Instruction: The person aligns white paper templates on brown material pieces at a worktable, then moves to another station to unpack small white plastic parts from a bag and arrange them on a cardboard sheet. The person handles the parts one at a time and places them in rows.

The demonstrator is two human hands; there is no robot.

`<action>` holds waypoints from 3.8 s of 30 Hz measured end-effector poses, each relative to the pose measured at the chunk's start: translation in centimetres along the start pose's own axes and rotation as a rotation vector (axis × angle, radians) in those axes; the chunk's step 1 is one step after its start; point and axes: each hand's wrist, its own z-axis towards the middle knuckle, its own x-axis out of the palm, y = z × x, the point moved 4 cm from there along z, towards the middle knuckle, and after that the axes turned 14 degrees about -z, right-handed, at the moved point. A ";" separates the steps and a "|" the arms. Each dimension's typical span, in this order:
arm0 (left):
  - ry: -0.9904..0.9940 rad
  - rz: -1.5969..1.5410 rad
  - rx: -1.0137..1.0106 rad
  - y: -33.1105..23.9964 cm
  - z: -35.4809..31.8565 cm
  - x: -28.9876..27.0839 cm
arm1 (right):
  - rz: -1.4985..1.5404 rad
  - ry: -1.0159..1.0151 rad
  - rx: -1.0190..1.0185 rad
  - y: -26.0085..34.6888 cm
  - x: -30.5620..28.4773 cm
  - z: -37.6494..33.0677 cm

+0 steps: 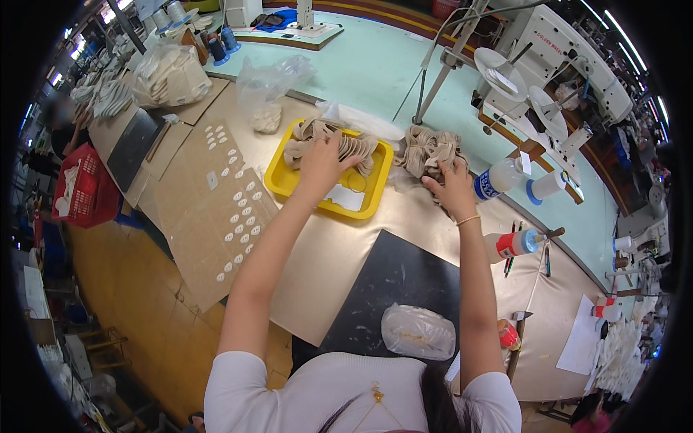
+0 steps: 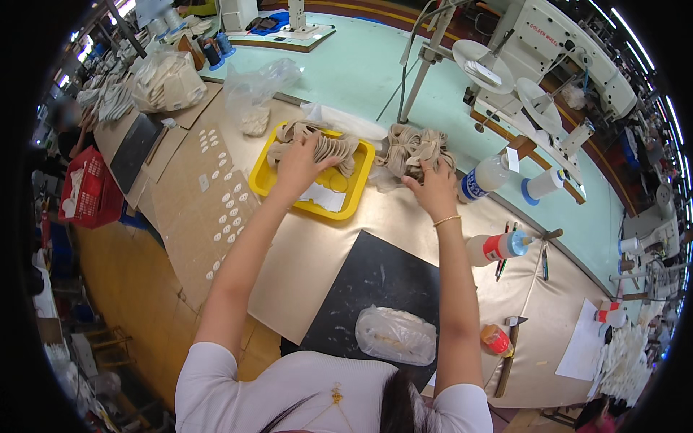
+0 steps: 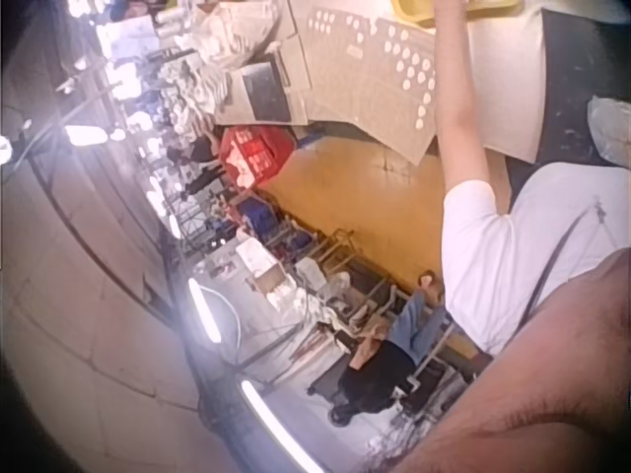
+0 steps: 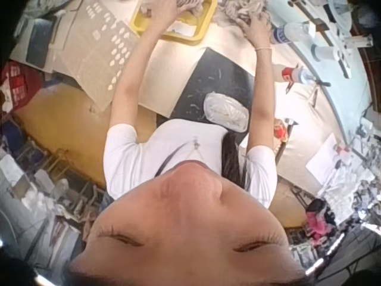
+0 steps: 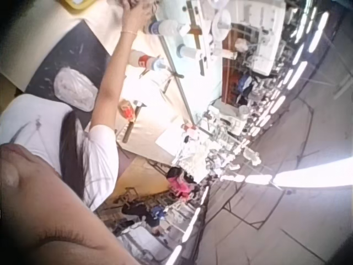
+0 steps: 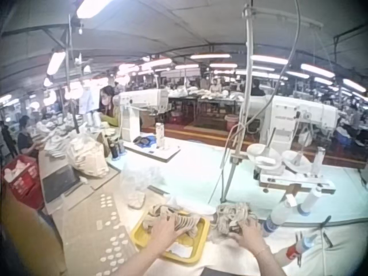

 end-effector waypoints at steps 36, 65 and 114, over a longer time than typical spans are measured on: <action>-0.133 -0.255 -0.485 6.9 -3.0 -3.1 | 0.241 -0.284 -0.555 19.8 -0.5 7.7; 0.624 -1.131 0.040 -18.6 6.8 2.5 | 1.307 0.194 0.426 -6.1 -1.4 -17.6; 0.603 -0.227 -0.080 0.2 -4.7 2.4 | 0.490 0.230 -0.389 3.8 -4.6 -10.8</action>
